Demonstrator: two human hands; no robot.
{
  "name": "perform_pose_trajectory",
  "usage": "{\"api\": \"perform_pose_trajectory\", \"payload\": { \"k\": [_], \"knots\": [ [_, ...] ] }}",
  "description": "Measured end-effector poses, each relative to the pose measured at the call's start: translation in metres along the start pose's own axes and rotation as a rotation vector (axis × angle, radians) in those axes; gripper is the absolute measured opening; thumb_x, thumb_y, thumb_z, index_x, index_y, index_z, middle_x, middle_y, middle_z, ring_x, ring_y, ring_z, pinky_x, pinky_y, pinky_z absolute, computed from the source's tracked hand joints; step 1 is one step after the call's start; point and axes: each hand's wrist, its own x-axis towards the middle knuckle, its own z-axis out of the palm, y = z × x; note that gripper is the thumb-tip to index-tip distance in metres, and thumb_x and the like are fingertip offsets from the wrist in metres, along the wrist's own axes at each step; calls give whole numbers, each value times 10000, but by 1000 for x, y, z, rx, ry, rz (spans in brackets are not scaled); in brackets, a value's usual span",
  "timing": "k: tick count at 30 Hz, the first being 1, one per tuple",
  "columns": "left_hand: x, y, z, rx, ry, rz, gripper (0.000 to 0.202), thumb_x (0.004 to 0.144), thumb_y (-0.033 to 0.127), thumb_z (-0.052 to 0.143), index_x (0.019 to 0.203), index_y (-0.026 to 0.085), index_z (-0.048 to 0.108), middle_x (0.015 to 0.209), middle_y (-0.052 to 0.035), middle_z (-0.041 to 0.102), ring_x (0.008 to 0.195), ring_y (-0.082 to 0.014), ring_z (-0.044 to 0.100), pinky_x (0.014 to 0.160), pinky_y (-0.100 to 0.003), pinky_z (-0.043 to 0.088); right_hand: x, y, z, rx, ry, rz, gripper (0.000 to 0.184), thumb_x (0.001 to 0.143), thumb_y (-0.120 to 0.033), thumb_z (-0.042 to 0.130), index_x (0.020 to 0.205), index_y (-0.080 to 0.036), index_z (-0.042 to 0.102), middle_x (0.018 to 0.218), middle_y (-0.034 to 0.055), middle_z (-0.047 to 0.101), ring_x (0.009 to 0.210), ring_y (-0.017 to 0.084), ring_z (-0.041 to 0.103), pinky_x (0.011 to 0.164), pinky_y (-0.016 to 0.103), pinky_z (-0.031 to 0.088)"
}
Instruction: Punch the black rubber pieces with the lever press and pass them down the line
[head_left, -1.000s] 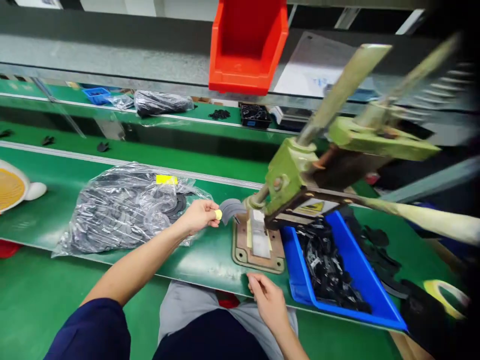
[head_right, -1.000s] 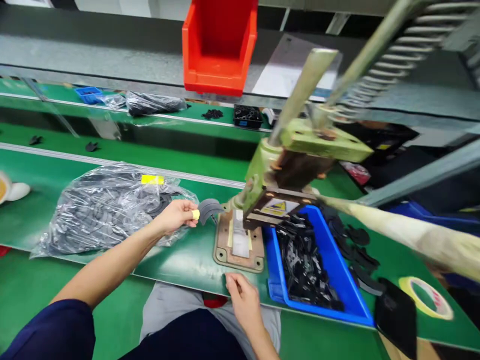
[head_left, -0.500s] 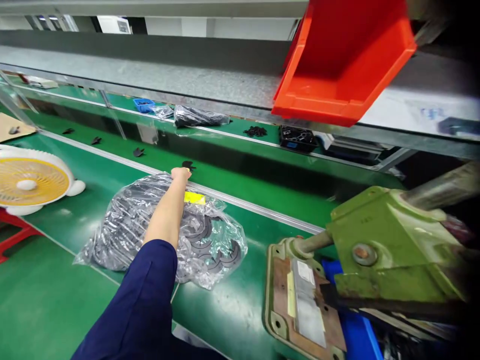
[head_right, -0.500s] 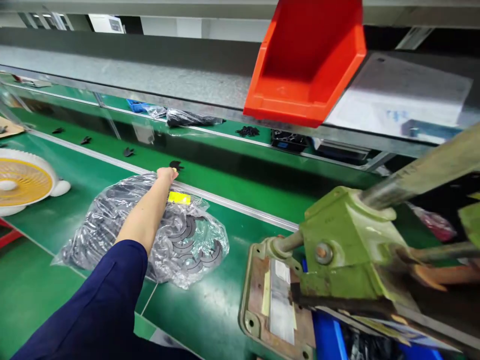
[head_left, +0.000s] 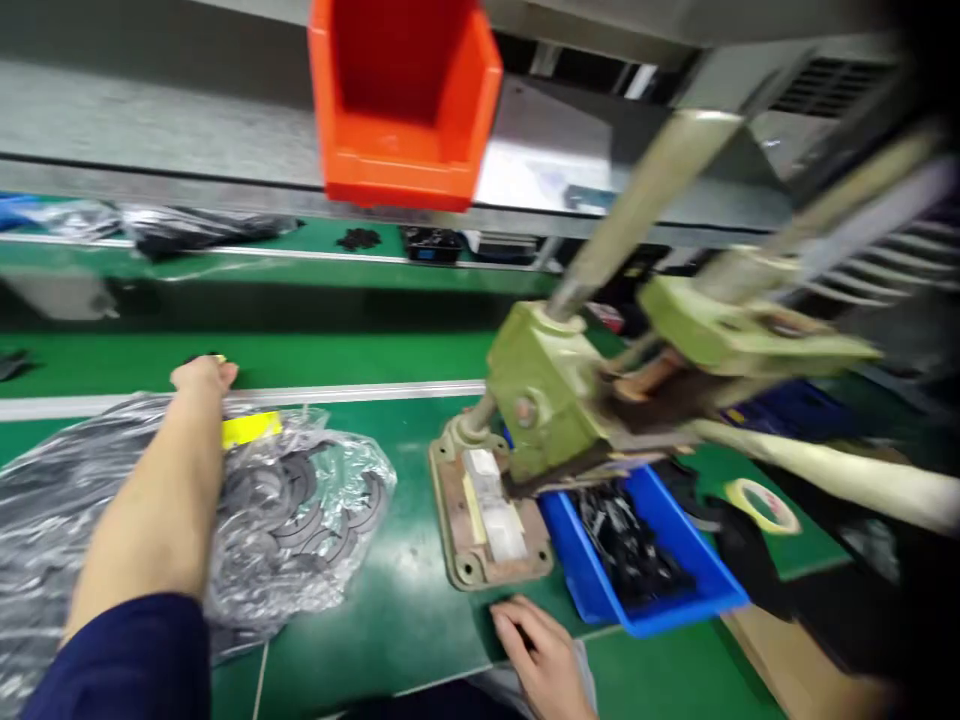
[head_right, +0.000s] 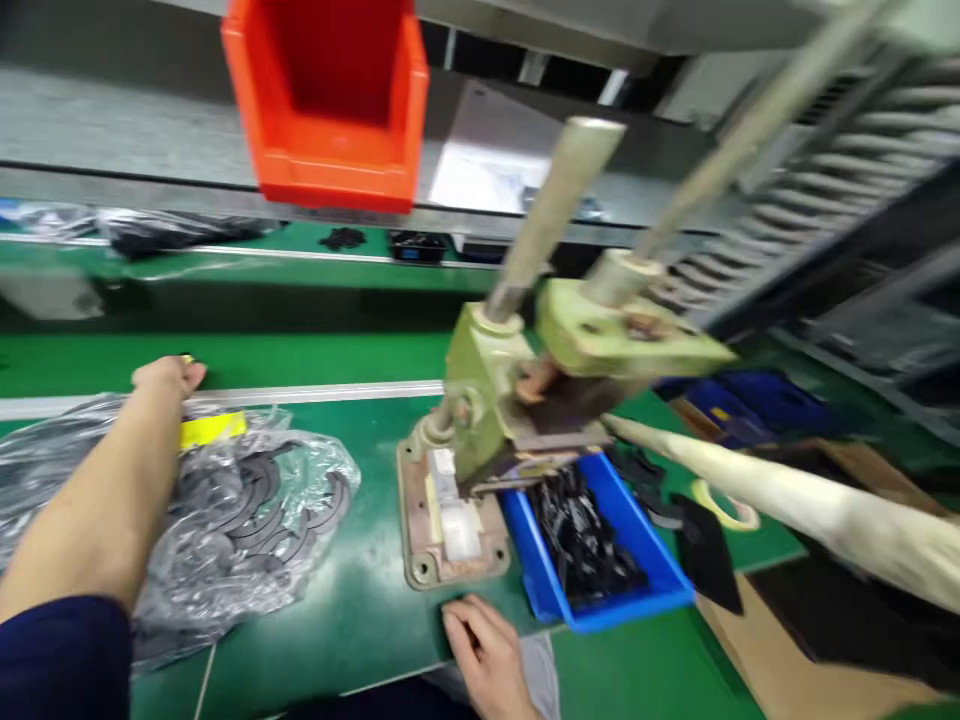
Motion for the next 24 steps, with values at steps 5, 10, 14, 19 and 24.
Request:
{"api": "perform_pose_trajectory", "payload": {
  "k": [5, 10, 14, 19, 24],
  "knots": [
    [-35, 25, 12, -253, -179, -255, 244, 914, -53, 546, 745, 106, 469, 517, 92, 497, 549, -11, 547, 669, -152, 537, 8, -18, -34, -11, -91, -34, 458, 966, -448, 438, 618, -226, 637, 567, -8, 619, 550, 121, 589, 553, 238, 478],
    [-115, 39, -12, -392, -550, -57, 151, 910, -10, 594, 896, 137, 629, 615, 70, 656, 623, -21, 624, 719, -162, 547, 44, -10, -113, -133, 29, -12, 441, 993, -432, 365, 790, -205, 684, 760, 45, 679, 718, 151, 629, 704, 304, 524],
    [-184, 41, -33, -384, -750, -34, 141, 813, 52, 706, 846, 189, 707, 708, 45, 729, 663, -57, 650, 664, -151, 550, 110, 21, -154, -318, 113, 55, 387, 970, -374, 490, 1297, -182, 569, 1265, 133, 630, 1151, 225, 610, 1006, 448, 514],
    [-252, 22, -46, -334, -890, -49, 217, 570, 211, 871, 745, 294, 774, 724, 65, 740, 687, -91, 650, 681, -171, 557, 160, 48, -161, -531, -49, 134, 426, 918, -427, 612, 1275, -196, 570, 1346, 99, 583, 1184, 237, 599, 997, 489, 540],
    [-298, -10, -54, -169, -957, 60, 317, 452, 426, 899, 745, 419, 780, 768, 97, 766, 751, -181, 708, 725, -266, 578, 149, 52, -167, -642, -238, 158, 399, 926, -423, 601, 1255, -198, 581, 1296, 92, 610, 1121, 213, 624, 951, 450, 565]
  ]
}}
